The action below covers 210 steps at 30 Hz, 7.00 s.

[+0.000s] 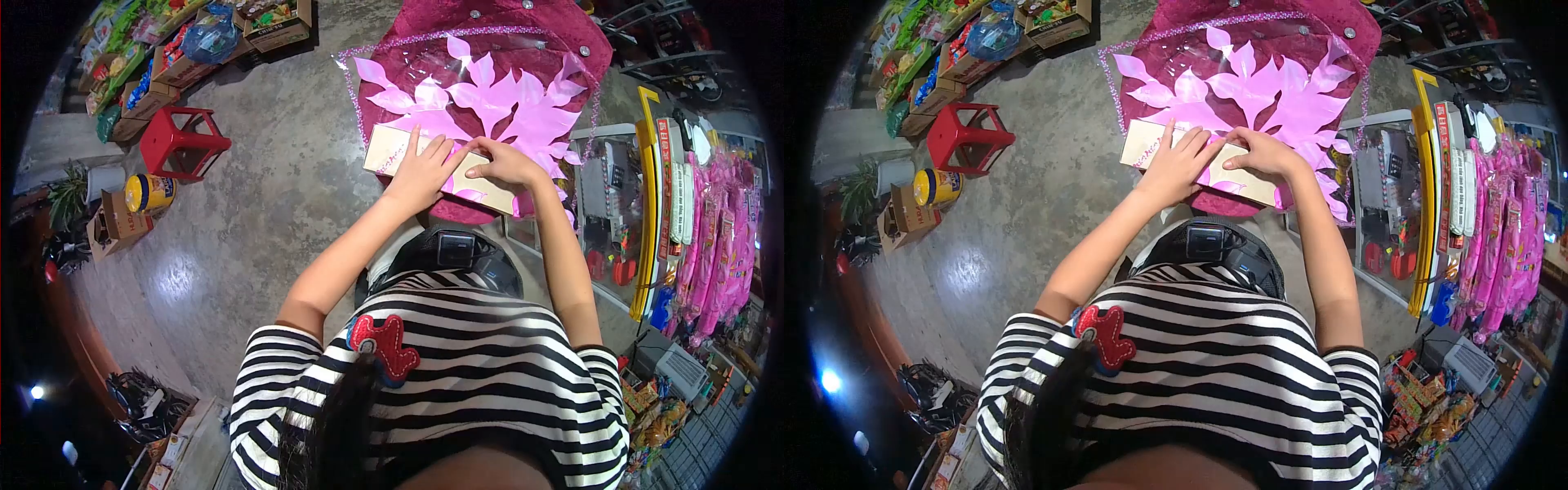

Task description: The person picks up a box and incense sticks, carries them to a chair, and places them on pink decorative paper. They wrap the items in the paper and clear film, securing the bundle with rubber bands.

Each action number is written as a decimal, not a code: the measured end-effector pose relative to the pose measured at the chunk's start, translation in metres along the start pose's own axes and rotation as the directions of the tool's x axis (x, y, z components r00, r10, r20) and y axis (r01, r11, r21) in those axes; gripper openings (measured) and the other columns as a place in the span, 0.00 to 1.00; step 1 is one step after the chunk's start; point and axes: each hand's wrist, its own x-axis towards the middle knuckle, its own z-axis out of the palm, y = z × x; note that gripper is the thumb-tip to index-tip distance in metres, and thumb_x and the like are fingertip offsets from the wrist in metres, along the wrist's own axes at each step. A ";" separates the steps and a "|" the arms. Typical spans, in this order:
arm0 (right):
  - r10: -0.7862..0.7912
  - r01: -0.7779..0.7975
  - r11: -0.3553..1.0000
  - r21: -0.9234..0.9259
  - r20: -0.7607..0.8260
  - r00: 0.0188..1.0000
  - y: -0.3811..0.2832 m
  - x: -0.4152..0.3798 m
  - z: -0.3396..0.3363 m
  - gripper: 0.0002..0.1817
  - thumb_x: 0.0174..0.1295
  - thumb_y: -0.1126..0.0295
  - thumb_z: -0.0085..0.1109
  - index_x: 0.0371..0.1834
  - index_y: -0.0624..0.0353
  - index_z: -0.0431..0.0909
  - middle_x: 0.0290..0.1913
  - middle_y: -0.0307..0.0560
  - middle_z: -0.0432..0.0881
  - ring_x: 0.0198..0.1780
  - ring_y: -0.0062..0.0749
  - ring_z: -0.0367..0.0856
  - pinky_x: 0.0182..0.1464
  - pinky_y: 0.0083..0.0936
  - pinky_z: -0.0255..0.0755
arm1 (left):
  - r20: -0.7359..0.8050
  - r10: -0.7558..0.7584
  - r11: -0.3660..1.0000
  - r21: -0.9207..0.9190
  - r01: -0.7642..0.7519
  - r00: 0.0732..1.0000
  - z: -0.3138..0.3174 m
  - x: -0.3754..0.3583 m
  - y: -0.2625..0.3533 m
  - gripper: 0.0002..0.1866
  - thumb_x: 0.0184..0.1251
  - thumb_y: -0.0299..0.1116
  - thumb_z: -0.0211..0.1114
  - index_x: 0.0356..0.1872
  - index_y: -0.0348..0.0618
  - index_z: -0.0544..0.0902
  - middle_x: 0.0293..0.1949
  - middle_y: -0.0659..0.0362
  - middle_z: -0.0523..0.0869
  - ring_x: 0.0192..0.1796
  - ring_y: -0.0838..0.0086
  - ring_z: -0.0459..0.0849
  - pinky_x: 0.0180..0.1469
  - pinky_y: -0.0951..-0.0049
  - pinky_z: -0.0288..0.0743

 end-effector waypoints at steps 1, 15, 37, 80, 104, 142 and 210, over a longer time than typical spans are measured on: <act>-0.001 0.001 1.000 -0.003 -0.002 1.000 0.004 0.000 -0.001 0.35 0.50 0.56 0.74 0.59 0.61 0.72 0.49 0.49 0.82 0.51 0.35 0.79 0.57 0.29 0.69 | -0.003 0.001 1.000 0.001 -0.001 1.000 0.000 0.003 -0.002 0.50 0.37 0.35 0.77 0.68 0.47 0.64 0.59 0.54 0.72 0.67 0.62 0.68 0.71 0.39 0.48; 0.088 -0.055 0.956 0.288 -0.102 0.991 0.018 -0.004 -0.006 0.22 0.67 0.50 0.57 0.46 0.61 0.81 0.38 0.39 0.82 0.42 0.23 0.76 0.47 0.23 0.70 | -0.024 0.012 0.996 0.089 -0.010 1.000 0.008 0.010 -0.001 0.48 0.30 0.40 0.80 0.61 0.47 0.69 0.52 0.57 0.74 0.59 0.64 0.73 0.60 0.49 0.61; -0.152 0.142 0.988 -0.057 -0.281 0.948 -0.014 -0.016 0.003 0.17 0.61 0.64 0.61 0.50 0.61 0.77 0.37 0.51 0.79 0.39 0.38 0.79 0.45 0.32 0.72 | 0.240 0.040 0.999 -0.006 -0.040 0.970 0.001 0.022 -0.011 0.50 0.27 0.46 0.80 0.59 0.43 0.68 0.52 0.51 0.73 0.57 0.57 0.71 0.59 0.50 0.62; -0.053 0.080 0.955 -0.285 0.099 0.994 -0.007 -0.003 -0.023 0.56 0.39 0.50 0.75 0.69 0.69 0.57 0.55 0.69 0.76 0.53 0.51 0.79 0.56 0.35 0.72 | 0.328 0.042 0.968 -0.249 0.043 0.944 -0.017 0.069 -0.032 0.51 0.34 0.34 0.82 0.67 0.53 0.63 0.57 0.53 0.74 0.64 0.56 0.70 0.65 0.48 0.58; -0.267 0.135 0.926 -0.351 -0.360 0.894 0.023 -0.023 -0.024 0.45 0.46 0.46 0.73 0.61 0.66 0.70 0.56 0.60 0.76 0.60 0.50 0.74 0.63 0.39 0.66 | 0.130 0.043 0.990 -0.138 -0.024 0.991 0.012 0.079 -0.056 0.51 0.33 0.47 0.81 0.65 0.46 0.68 0.63 0.56 0.73 0.68 0.62 0.68 0.70 0.53 0.57; -0.295 0.183 0.951 -0.249 -0.557 0.776 0.039 -0.021 -0.005 0.33 0.51 0.56 0.69 0.58 0.61 0.72 0.56 0.57 0.72 0.63 0.53 0.67 0.65 0.41 0.61 | 0.405 0.093 0.990 0.056 -0.127 0.909 0.022 0.102 -0.042 0.56 0.28 0.49 0.82 0.66 0.43 0.65 0.61 0.53 0.74 0.67 0.59 0.69 0.68 0.42 0.58; -0.432 0.281 0.886 -0.369 -0.878 0.209 0.003 -0.071 -0.050 0.29 0.55 0.69 0.70 0.61 0.56 0.70 0.57 0.52 0.72 0.52 0.38 0.77 0.53 0.30 0.71 | 0.437 -0.004 0.949 -0.281 0.141 0.899 0.018 0.087 -0.005 0.56 0.32 0.65 0.76 0.65 0.43 0.68 0.53 0.46 0.80 0.59 0.52 0.77 0.61 0.52 0.65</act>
